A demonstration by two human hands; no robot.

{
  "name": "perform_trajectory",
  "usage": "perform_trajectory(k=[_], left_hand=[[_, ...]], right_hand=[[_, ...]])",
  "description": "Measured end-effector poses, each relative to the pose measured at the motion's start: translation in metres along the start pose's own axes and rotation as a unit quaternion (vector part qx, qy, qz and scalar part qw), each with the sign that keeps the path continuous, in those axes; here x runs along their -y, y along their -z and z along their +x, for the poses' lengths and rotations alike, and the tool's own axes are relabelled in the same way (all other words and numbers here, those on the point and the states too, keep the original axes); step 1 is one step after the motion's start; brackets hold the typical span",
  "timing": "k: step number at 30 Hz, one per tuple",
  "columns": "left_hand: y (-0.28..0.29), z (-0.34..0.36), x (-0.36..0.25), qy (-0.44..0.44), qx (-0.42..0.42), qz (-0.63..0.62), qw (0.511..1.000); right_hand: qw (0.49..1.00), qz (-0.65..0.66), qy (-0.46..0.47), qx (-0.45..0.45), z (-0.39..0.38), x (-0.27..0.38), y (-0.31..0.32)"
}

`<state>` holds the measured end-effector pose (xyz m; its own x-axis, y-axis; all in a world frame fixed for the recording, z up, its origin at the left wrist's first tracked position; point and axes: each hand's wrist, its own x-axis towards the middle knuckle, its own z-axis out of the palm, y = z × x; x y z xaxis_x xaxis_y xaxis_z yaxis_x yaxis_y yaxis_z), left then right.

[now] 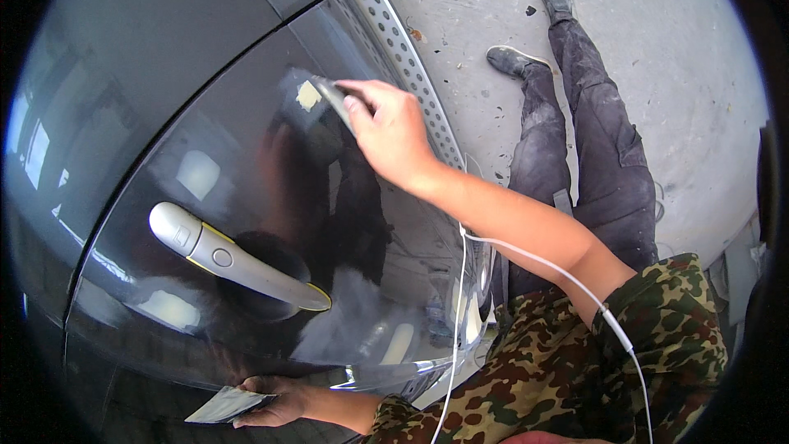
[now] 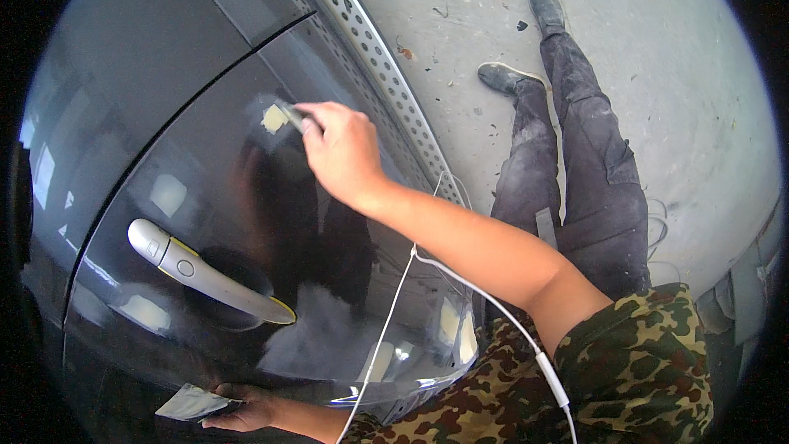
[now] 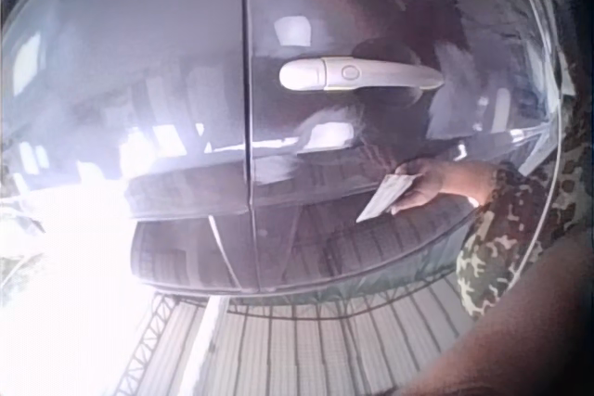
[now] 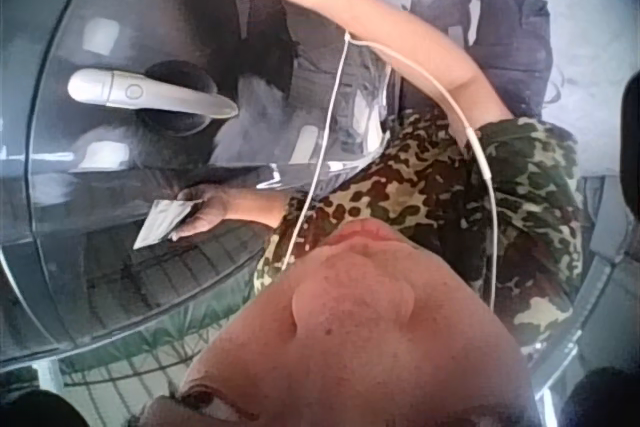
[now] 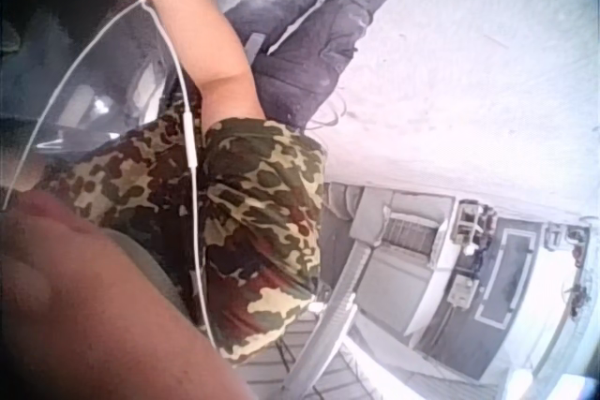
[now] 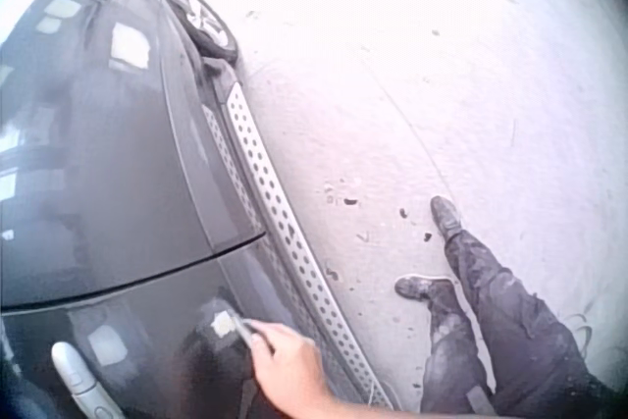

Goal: The person applies body filler to several spots on a dark gray car using a metal spreader. They work on the front fender, door, and hood, smoothing the filler into each area. The person periodically scrapes excess filler from the spreader and continues applying to additional spots.

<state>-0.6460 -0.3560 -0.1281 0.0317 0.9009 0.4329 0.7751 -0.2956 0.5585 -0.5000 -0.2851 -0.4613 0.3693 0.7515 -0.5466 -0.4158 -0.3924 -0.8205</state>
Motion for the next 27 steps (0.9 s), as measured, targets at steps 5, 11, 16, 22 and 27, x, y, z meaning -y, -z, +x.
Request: perform_trajectory(k=[5,11,16,22,27], left_hand=[[0.006,-0.004,0.001,0.1,-0.282,0.034,0.954],[0.037,-0.005,0.006,0.05,-0.163,0.032,0.985],[0.035,-0.007,0.007,0.025,0.017,-0.082,0.996],[0.019,-0.008,0.004,-0.068,0.047,0.043,0.996],[0.018,-0.004,-0.004,0.013,0.054,-0.12,0.991]], right_hand=[[0.994,-0.001,-0.1,0.039,0.021,-0.002,-0.001],[0.999,-0.032,-0.012,0.031,0.013,0.015,-0.012],[0.997,0.018,-0.002,0.078,0.011,0.017,-0.004],[0.995,-0.007,-0.088,0.047,0.026,0.007,0.002],[0.997,-0.021,-0.062,0.041,0.027,0.011,-0.005]])
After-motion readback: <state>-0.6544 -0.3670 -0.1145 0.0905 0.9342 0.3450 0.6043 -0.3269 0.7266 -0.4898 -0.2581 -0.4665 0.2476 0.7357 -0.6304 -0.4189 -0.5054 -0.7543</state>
